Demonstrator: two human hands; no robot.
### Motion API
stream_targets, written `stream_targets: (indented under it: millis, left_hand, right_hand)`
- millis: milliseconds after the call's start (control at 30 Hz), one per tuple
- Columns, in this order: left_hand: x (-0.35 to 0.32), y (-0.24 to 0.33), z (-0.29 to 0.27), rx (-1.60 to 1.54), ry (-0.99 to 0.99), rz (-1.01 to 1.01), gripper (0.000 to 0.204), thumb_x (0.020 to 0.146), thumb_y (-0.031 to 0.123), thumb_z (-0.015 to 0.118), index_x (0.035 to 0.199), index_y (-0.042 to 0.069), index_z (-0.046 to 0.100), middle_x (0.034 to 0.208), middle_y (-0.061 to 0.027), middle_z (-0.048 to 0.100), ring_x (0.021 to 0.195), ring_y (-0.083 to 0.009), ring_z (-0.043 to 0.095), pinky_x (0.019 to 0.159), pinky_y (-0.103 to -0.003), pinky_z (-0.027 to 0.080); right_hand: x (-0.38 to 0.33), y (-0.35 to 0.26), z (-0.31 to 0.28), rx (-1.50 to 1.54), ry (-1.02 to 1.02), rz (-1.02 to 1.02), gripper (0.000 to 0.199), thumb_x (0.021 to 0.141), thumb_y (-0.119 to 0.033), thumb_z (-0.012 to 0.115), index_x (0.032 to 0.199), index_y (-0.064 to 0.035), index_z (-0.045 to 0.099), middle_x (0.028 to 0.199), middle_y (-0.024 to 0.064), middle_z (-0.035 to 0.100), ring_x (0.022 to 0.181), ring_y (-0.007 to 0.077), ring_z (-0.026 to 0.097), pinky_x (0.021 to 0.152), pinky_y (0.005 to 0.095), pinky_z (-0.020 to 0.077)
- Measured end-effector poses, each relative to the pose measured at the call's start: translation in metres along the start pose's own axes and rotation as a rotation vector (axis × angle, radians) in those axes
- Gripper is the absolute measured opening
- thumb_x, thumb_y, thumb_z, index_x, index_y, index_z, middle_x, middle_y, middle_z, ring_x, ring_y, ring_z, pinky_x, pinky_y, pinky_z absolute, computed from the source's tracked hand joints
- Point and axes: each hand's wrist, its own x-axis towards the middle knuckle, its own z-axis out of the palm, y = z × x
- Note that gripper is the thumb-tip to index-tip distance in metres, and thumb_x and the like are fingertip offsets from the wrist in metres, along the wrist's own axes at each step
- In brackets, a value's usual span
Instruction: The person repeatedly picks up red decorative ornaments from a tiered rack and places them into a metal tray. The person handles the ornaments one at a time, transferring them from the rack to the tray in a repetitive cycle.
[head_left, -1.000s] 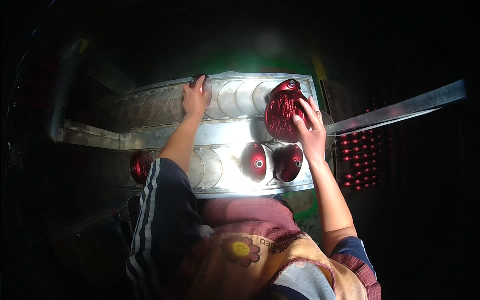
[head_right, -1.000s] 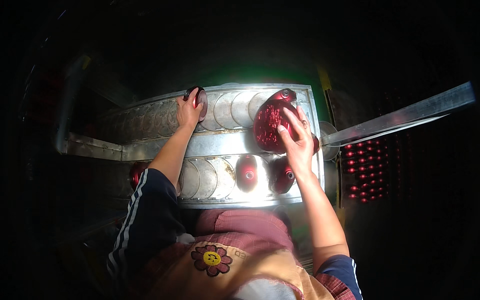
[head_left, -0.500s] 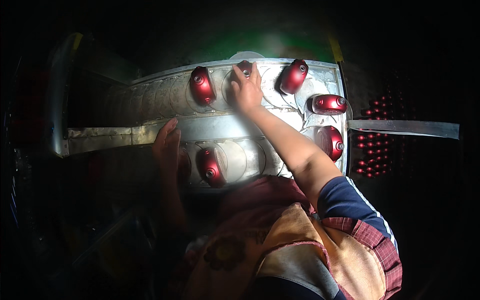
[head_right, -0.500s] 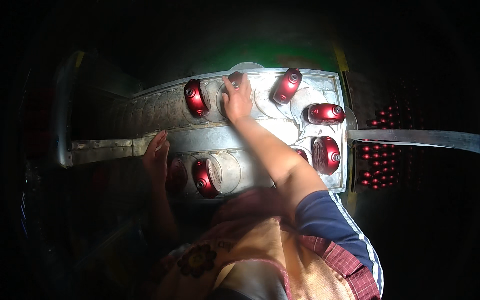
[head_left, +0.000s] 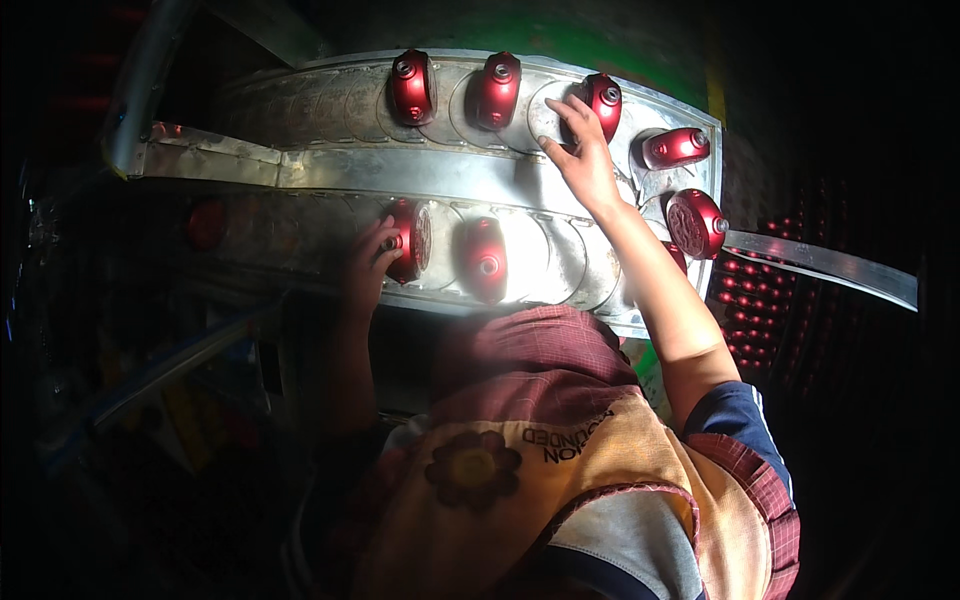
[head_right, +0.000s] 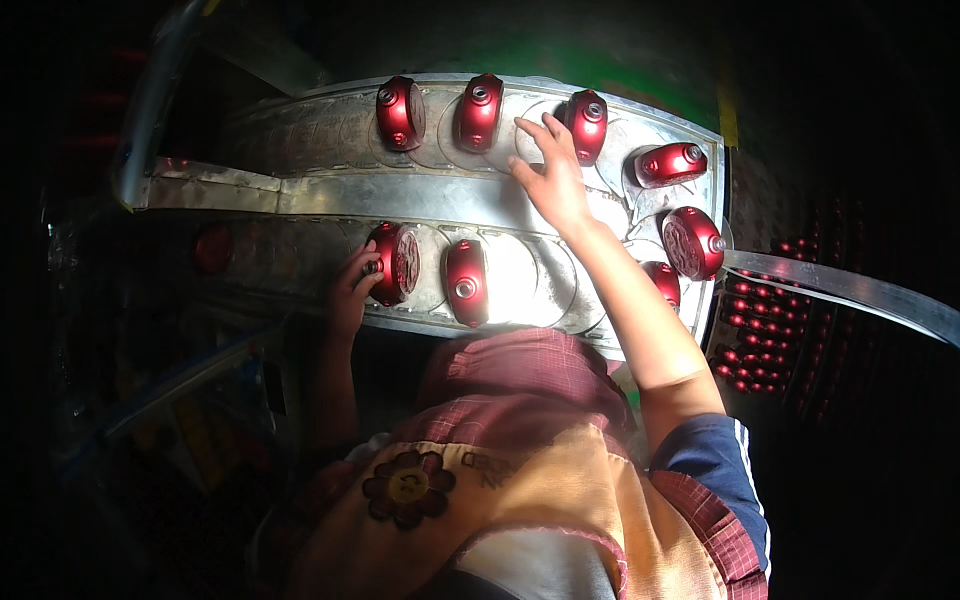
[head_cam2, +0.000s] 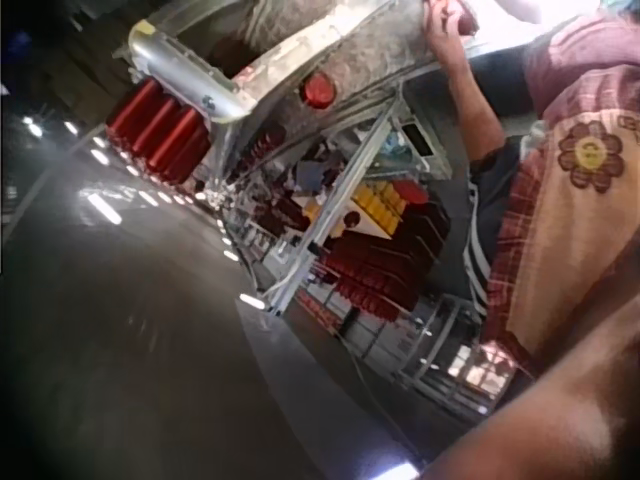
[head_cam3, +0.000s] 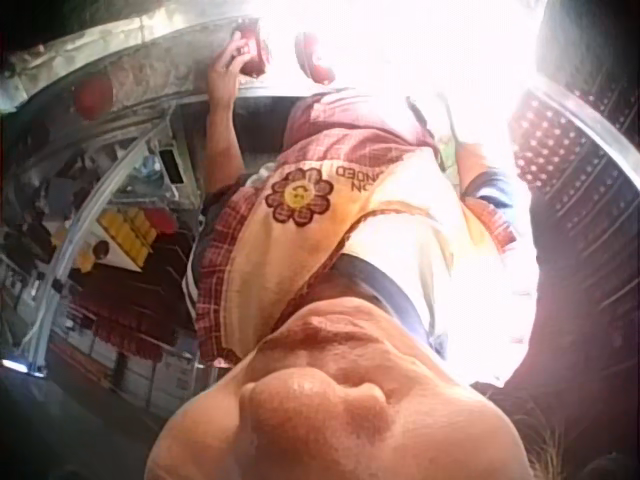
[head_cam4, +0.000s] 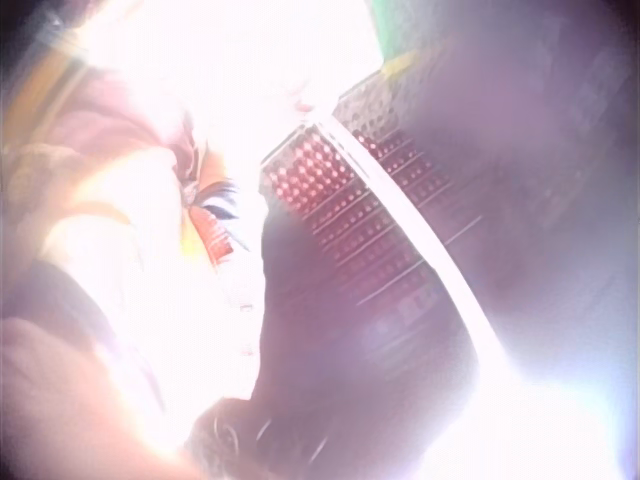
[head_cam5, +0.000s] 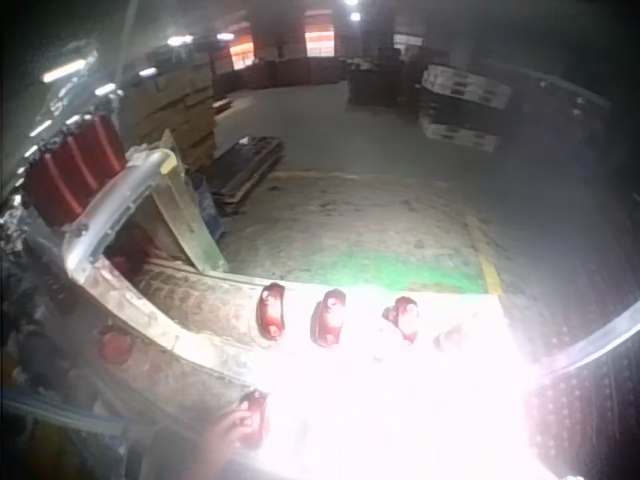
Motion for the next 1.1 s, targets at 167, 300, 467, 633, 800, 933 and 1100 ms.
stream_targets:
  millis: [167,300,467,633,800,933,1100]
  left_hand:
    - [0.003,0.009,0.006,-0.031,-0.07,-0.038,0.025,0.086,0.004,0.064,0.111,0.004,0.066,0.138,-0.0153,0.059,0.14,-0.0263,0.044,0.113,-0.036,0.035]
    - [0.007,0.054,0.03,0.214,-0.114,0.11,0.032,0.085,0.003,0.067,0.117,0.006,0.067,0.135,-0.0151,0.061,0.139,-0.0286,0.045,0.11,-0.038,0.04]
    - [-0.008,0.152,0.113,0.188,0.065,0.358,0.041,0.081,-0.002,0.069,0.122,0.003,0.067,0.134,-0.0128,0.063,0.133,-0.0279,0.051,0.107,-0.037,0.043]
    - [-0.053,0.234,0.256,-0.061,-0.226,0.404,0.032,0.087,0.0,0.068,0.119,0.003,0.07,0.119,-0.0108,0.069,0.111,-0.0179,0.063,0.095,-0.029,0.048]
    - [-0.138,0.277,0.394,-0.253,-0.566,0.114,0.025,0.093,0.003,0.065,0.118,-0.001,0.07,0.112,-0.0101,0.072,0.097,-0.0137,0.066,0.086,-0.027,0.051]
    - [-0.198,0.319,0.477,-0.186,-0.668,-0.177,0.023,0.096,0.006,0.064,0.116,-0.001,0.07,0.11,-0.0091,0.072,0.096,-0.0119,0.066,0.079,-0.023,0.05]
    - [-0.22,0.384,0.587,-0.097,-0.893,-0.164,0.023,0.097,0.009,0.063,0.117,0.0,0.069,0.107,-0.0063,0.073,0.093,-0.0093,0.067,0.075,-0.021,0.049]
  right_hand:
    - [-0.08,0.013,-0.081,-0.036,0.197,0.019,0.043,0.086,-0.005,0.07,0.128,-0.01,0.062,0.138,0.0166,0.052,0.13,0.0282,0.051,0.108,0.0367,0.0406]
    - [-0.153,0.042,-0.133,0.133,0.343,0.281,0.039,0.088,-0.001,0.067,0.126,-0.0036,0.062,0.132,0.013,0.055,0.126,0.0243,0.052,0.108,0.0339,0.0401]
    - [-0.25,0.067,-0.207,0.243,0.434,0.363,0.04,0.094,0.002,0.061,0.133,-0.0015,0.055,0.137,0.0096,0.05,0.125,0.0214,0.053,0.093,0.035,0.0564]
    - [-0.346,0.097,-0.295,0.143,0.589,0.472,0.04,0.09,0.008,0.058,0.129,-0.0005,0.058,0.136,0.0081,0.048,0.121,0.0202,0.055,0.091,0.034,0.0568]
    - [-0.47,0.139,-0.375,0.201,0.74,0.509,0.035,0.088,0.002,0.064,0.122,-0.0027,0.062,0.13,0.0074,0.053,0.115,0.0185,0.058,0.087,0.0301,0.0563]
    - [-0.551,0.171,-0.429,0.269,0.857,0.609,0.035,0.085,0.0,0.068,0.119,-0.0095,0.064,0.122,0.0076,0.056,0.111,0.0195,0.061,0.086,0.0313,0.0538]
    - [-0.636,0.233,-0.506,0.247,0.858,0.822,0.036,0.085,-0.008,0.071,0.119,-0.01,0.064,0.12,0.0105,0.06,0.107,0.0231,0.063,0.091,0.0338,0.0504]
